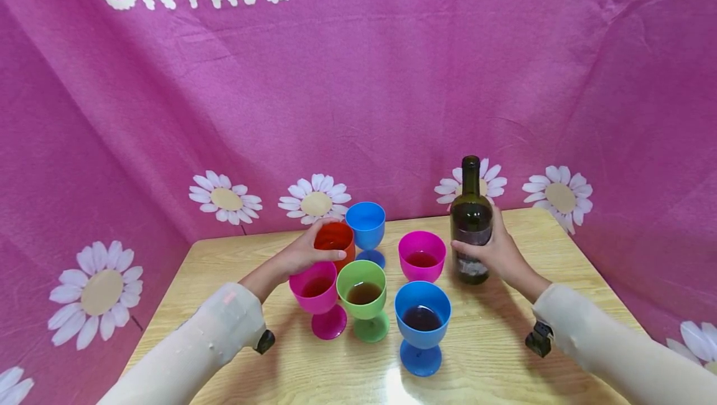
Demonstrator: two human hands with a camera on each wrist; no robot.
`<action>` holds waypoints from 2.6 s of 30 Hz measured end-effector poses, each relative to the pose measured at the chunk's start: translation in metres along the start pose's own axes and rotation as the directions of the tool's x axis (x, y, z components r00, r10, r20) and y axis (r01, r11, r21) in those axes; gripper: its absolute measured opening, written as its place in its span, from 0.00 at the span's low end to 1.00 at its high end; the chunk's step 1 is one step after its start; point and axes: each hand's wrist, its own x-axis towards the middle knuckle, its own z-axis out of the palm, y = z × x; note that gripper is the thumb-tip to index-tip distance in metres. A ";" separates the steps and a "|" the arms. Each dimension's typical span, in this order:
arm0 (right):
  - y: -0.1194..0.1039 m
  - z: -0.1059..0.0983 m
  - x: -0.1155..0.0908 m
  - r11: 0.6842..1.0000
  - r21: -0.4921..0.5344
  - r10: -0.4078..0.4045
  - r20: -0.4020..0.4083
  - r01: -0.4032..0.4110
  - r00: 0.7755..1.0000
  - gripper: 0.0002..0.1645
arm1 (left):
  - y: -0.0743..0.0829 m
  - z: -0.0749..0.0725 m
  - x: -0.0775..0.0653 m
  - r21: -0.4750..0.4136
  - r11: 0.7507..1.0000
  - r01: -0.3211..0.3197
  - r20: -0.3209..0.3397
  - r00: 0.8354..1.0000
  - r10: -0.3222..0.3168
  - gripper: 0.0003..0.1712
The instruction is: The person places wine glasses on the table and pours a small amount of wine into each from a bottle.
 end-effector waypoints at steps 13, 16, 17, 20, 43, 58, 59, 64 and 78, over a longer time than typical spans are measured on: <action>0.009 -0.001 -0.007 0.998 0.046 0.049 0.027 -0.050 0.998 0.65 | 0.001 0.000 0.000 -0.008 1.000 -0.006 -0.003 1.000 0.006 0.44; 0.011 -0.002 -0.008 0.997 0.052 0.055 0.028 -0.056 0.998 0.64 | 0.001 0.000 0.000 -0.013 1.000 -0.008 -0.002 1.000 0.008 0.44; 0.012 -0.002 -0.008 0.997 0.054 0.057 0.030 -0.058 0.998 0.64 | 0.001 0.000 0.000 -0.014 1.000 -0.008 -0.002 1.000 0.008 0.44; 0.014 -0.001 -0.009 0.996 0.054 0.065 0.030 -0.066 0.997 0.65 | 0.001 0.000 0.001 -0.012 1.000 -0.010 -0.002 1.000 0.010 0.44; 0.022 -0.003 -0.013 0.993 0.086 0.071 0.051 -0.075 0.996 0.69 | 0.007 -0.006 0.000 0.042 0.999 -0.028 0.042 0.999 0.026 0.48; 0.022 -0.003 -0.013 0.993 0.082 0.081 0.052 -0.085 0.995 0.70 | 0.032 -0.010 0.018 0.187 0.982 -0.036 0.033 0.999 0.030 0.52; 0.022 -0.003 -0.012 0.993 0.082 0.082 0.052 -0.086 0.995 0.70 | 0.034 -0.010 0.020 0.201 0.979 -0.044 0.030 0.999 0.038 0.52; 0.020 -0.004 -0.013 0.993 0.082 0.085 0.055 -0.089 0.995 0.71 | 0.045 -0.008 0.033 0.248 0.967 -0.067 0.038 0.998 0.059 0.54; 0.021 -0.002 -0.014 0.992 0.089 0.080 0.055 -0.085 0.995 0.70 | 0.051 -0.002 0.058 0.372 0.928 -0.027 0.059 0.998 0.005 0.57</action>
